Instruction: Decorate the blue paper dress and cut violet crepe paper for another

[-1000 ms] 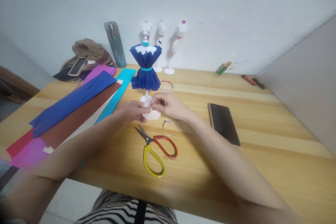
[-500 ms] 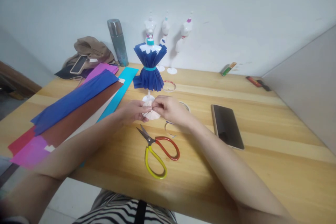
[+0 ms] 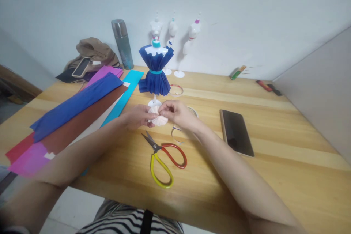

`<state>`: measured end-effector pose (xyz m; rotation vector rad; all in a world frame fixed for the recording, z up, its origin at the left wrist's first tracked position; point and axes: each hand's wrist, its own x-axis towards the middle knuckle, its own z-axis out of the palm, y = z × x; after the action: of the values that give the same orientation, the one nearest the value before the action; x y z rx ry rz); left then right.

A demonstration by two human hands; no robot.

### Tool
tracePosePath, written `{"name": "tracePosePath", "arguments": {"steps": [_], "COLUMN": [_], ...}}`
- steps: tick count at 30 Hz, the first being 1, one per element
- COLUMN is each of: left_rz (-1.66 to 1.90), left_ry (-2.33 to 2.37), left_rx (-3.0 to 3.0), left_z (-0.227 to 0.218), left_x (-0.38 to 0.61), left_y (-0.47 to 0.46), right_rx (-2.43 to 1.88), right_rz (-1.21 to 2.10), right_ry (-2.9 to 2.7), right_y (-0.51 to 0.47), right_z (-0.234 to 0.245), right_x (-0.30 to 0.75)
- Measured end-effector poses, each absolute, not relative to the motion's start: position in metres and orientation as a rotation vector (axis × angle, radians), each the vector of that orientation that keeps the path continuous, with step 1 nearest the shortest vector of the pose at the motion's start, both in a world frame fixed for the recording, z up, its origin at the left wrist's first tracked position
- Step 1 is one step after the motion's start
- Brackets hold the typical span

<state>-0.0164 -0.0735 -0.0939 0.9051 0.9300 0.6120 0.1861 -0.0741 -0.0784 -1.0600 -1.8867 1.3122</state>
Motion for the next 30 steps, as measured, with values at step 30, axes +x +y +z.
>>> {"name": "tracePosePath", "arguments": {"steps": [30], "left_rz": [0.684], "left_ry": [0.846], "left_rx": [0.898], "left_z": [-0.092], "left_x": [-0.018], "left_y": [-0.078], "right_rx": [-1.430], "right_rz": [0.823], "right_ry": [-1.805], "right_y": [0.043], "right_z": [-0.089], "right_x": [0.222]}}
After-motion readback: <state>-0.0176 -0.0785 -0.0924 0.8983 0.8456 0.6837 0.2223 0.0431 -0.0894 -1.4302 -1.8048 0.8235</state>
